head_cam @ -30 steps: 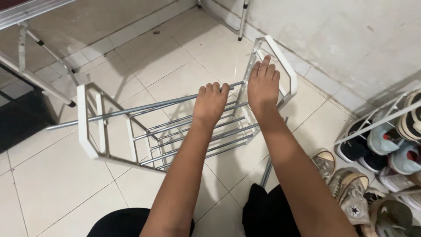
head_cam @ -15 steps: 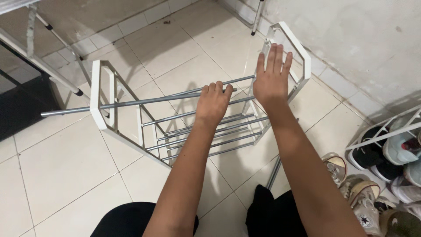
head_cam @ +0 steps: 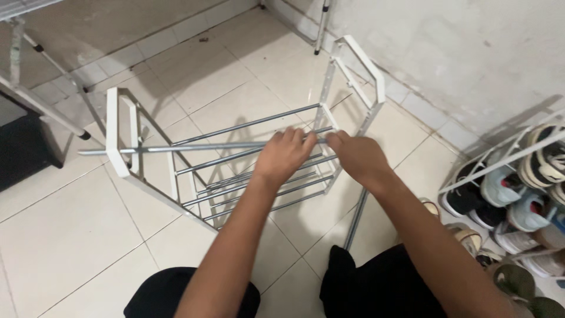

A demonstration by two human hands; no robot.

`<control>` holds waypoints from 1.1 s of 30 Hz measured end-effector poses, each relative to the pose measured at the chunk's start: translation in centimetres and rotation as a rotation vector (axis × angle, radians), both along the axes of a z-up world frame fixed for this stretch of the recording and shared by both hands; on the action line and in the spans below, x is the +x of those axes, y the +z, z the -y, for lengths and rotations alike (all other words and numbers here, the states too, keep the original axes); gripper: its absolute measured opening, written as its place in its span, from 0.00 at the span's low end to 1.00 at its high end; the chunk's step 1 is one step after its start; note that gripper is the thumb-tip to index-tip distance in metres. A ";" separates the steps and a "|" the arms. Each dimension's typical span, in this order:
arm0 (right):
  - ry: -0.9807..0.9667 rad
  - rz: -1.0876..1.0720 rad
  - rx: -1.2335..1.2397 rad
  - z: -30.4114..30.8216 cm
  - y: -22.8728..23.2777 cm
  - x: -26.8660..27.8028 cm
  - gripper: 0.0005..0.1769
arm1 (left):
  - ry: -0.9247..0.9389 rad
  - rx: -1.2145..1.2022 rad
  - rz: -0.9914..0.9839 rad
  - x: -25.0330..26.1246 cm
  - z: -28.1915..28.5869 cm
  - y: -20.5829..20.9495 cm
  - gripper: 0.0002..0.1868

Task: The person removes several pairs of shoes from a white metal shoe rack and places them on the floor. Then the person disassembles the shoe rack by removing the horizontal metal rods from the side frames.

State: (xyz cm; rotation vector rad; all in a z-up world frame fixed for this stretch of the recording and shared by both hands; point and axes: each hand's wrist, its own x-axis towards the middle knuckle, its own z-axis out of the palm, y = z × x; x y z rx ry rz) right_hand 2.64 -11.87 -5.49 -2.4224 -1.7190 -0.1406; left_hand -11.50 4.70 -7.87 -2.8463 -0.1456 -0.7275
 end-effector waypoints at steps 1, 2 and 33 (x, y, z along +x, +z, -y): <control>-0.021 -0.033 -0.008 1.5 -0.1 0.4 0.14 | -0.005 0.045 -0.044 -0.8 -0.3 0.3 0.13; -0.047 -0.006 -0.020 3.3 -0.2 1.0 0.18 | 0.007 0.042 -0.086 -1.8 -0.6 0.4 0.10; -0.544 -0.564 0.625 15.0 -8.9 -5.9 0.13 | -0.134 -0.772 -0.548 2.0 18.8 -4.2 0.19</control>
